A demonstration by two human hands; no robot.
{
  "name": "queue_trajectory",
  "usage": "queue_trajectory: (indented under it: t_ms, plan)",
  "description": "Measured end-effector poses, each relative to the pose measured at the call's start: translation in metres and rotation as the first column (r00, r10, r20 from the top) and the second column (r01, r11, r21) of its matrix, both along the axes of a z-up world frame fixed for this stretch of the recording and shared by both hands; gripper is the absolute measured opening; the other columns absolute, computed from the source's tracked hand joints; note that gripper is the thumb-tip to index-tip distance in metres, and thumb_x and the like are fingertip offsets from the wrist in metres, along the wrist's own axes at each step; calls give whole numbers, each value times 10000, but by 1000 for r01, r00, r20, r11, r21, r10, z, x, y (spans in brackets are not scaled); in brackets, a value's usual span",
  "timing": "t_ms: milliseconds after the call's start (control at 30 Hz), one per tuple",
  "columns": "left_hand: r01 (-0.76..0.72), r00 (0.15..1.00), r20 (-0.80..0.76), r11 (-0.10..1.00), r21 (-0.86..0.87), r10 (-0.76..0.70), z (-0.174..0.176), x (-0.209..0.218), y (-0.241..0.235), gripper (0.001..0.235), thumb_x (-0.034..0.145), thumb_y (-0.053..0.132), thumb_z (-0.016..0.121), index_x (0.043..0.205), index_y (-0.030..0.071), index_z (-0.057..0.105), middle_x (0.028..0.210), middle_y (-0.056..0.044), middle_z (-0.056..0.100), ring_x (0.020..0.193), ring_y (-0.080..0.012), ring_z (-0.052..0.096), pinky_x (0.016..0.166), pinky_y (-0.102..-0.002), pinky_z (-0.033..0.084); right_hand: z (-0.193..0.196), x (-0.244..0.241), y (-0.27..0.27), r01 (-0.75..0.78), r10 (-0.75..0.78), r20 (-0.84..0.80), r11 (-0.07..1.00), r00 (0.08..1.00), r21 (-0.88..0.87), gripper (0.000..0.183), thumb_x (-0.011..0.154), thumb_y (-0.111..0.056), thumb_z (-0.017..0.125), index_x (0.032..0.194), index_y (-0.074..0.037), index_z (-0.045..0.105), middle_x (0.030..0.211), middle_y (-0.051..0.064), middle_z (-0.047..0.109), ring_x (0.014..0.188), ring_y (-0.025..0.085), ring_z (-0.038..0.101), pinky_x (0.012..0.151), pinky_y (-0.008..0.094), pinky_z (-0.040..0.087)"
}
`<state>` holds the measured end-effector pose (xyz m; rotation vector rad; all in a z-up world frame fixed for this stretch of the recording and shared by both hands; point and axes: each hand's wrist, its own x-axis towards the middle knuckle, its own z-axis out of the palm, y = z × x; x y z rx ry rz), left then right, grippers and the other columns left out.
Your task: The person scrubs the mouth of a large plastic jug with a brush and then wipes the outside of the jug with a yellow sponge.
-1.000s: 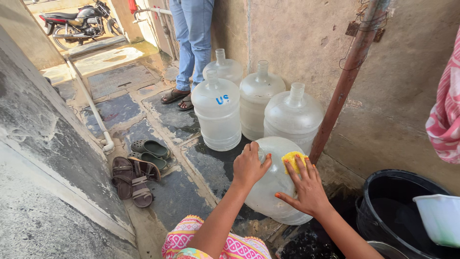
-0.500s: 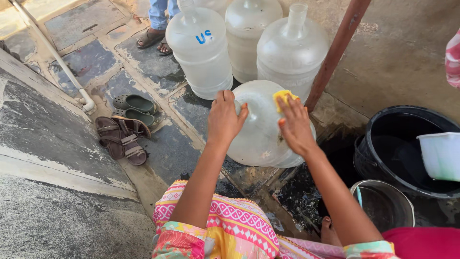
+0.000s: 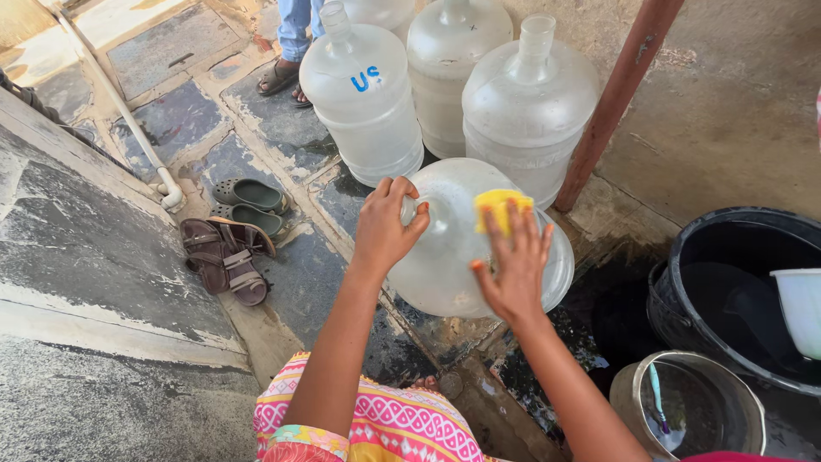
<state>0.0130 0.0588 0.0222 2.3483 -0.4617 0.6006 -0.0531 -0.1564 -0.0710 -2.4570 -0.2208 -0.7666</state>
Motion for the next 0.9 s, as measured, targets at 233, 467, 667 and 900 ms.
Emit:
queue_trajectory:
  t_ms: [233, 467, 667, 900]
  plan:
    - [-6, 1000, -12, 999, -40, 5, 0, 2, 25, 252, 855, 255, 717, 996, 71, 616, 959, -101, 648, 857, -344, 643, 783, -455, 512, -65, 9, -32, 127, -65, -163, 905, 984, 406, 973, 964, -777, 35, 1589, -118, 382, 1606, 180, 425, 1535, 355, 298, 1254, 591, 62]
    - [157, 986, -29, 981, -118, -161, -7, 17, 47, 239, 800, 236, 745, 959, 87, 647, 963, -108, 672, 885, -303, 661, 780, -403, 520, -38, 9, -24, -196, 166, 106, 864, 980, 464, 909, 1007, -752, 124, 1494, -114, 550, 1507, 222, 515, 1456, 408, 422, 1214, 493, 288]
    - [9, 977, -213, 995, -99, -30, -1, 21, 49, 233, 691, 255, 786, 828, 109, 667, 959, -58, 714, 855, -282, 669, 744, -389, 516, -43, 15, -17, -114, 100, 56, 907, 993, 406, 635, 1100, -557, 312, 1357, -41, 578, 1403, 203, 543, 1348, 411, 479, 1163, 487, 342]
    - [-13, 957, -287, 984, -175, -38, 2, 15, 48, 179, 703, 268, 734, 757, 126, 639, 955, 36, 704, 659, -238, 716, 673, -371, 522, -136, 51, -100, 250, -108, -390, 908, 915, 335, 683, 1070, -541, 307, 1429, -26, 576, 1526, 208, 452, 1360, 436, 437, 1152, 489, 334]
